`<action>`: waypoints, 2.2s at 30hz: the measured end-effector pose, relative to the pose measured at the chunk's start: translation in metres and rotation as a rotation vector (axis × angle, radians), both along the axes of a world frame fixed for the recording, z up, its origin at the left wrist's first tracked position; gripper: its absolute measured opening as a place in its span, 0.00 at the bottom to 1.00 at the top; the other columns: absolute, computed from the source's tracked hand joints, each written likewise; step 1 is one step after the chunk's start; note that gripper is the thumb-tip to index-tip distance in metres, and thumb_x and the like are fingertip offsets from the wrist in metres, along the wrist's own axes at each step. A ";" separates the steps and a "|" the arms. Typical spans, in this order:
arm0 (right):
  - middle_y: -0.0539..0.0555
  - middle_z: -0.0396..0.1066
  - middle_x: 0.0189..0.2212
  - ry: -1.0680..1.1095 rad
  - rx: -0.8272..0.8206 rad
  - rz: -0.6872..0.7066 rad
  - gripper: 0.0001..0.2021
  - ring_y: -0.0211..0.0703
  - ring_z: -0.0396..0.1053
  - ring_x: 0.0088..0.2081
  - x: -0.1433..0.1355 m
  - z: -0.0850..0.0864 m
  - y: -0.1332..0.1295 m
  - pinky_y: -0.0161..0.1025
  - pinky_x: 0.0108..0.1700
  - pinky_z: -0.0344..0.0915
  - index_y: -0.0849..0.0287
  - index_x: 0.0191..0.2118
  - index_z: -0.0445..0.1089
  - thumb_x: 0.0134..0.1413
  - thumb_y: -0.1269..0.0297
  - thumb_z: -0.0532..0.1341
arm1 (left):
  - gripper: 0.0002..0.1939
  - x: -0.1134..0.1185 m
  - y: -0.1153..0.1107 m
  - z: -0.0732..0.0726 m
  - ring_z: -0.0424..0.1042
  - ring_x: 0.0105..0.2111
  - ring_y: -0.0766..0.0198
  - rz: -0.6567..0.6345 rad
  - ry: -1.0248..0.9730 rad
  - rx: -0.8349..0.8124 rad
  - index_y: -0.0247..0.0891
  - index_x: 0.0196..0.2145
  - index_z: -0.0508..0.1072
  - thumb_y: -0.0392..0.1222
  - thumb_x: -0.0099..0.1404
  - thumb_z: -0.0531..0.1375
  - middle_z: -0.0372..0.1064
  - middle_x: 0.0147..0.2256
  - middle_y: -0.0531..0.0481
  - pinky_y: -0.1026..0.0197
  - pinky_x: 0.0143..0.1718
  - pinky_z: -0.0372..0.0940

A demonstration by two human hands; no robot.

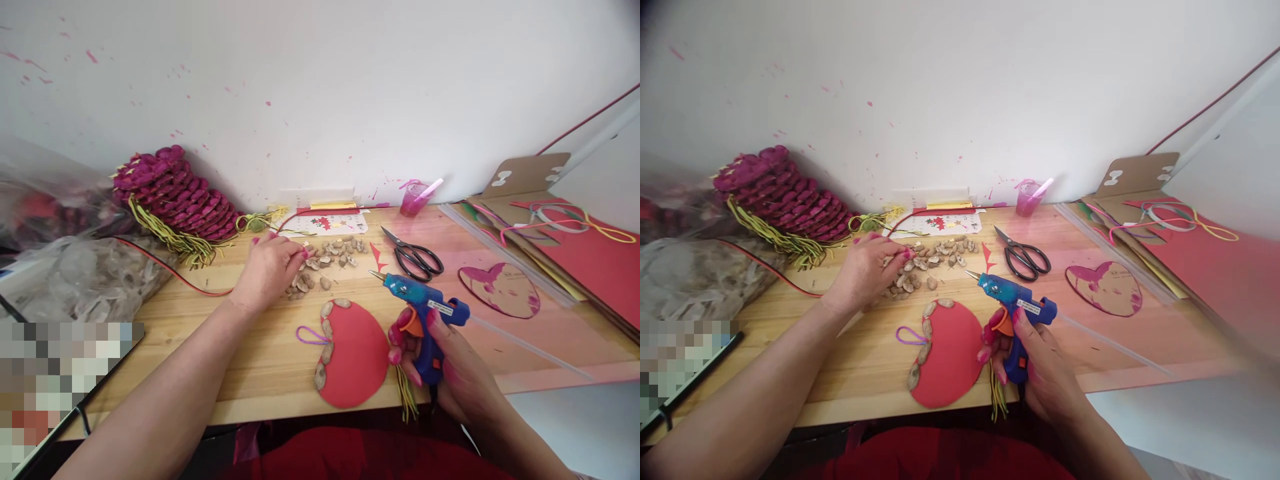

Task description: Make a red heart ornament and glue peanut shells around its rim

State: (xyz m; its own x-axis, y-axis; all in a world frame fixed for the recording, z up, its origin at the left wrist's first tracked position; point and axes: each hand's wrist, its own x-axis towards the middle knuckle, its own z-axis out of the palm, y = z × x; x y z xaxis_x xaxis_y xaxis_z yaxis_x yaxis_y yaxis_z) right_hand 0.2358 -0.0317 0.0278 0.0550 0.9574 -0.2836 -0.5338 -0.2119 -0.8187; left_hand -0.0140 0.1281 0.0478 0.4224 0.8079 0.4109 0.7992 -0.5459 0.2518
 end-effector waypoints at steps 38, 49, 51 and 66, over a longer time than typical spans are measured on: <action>0.55 0.75 0.24 0.028 -0.063 0.021 0.17 0.42 0.74 0.23 0.002 0.003 0.002 0.27 0.16 0.61 0.57 0.34 0.75 0.50 0.47 0.69 | 0.10 0.016 -0.007 -0.002 0.74 0.35 0.59 -0.034 -0.181 -0.521 0.42 0.35 0.80 0.42 0.64 0.58 0.78 0.32 0.51 0.58 0.39 0.65; 0.55 0.74 0.25 -0.002 -0.061 0.029 0.16 0.39 0.70 0.21 0.004 0.001 0.003 0.28 0.15 0.60 0.56 0.33 0.77 0.52 0.46 0.67 | 0.09 0.007 -0.013 0.013 0.74 0.33 0.62 -0.253 -0.180 -0.849 0.41 0.29 0.79 0.45 0.58 0.60 0.78 0.30 0.53 0.62 0.36 0.65; 0.55 0.74 0.24 -0.014 -0.062 0.024 0.17 0.41 0.71 0.22 0.004 0.003 0.003 0.29 0.15 0.60 0.55 0.33 0.77 0.50 0.46 0.68 | 0.08 0.007 -0.014 0.013 0.72 0.30 0.62 -0.227 -0.069 -0.817 0.41 0.27 0.78 0.46 0.58 0.61 0.76 0.27 0.54 0.63 0.33 0.63; 0.54 0.73 0.24 -0.046 -0.060 0.012 0.18 0.41 0.70 0.23 0.002 0.005 0.004 0.29 0.15 0.59 0.55 0.32 0.76 0.48 0.44 0.69 | 0.07 0.005 -0.024 0.023 0.71 0.37 0.55 -0.208 0.275 -0.479 0.45 0.28 0.79 0.37 0.57 0.61 0.77 0.29 0.53 0.57 0.38 0.60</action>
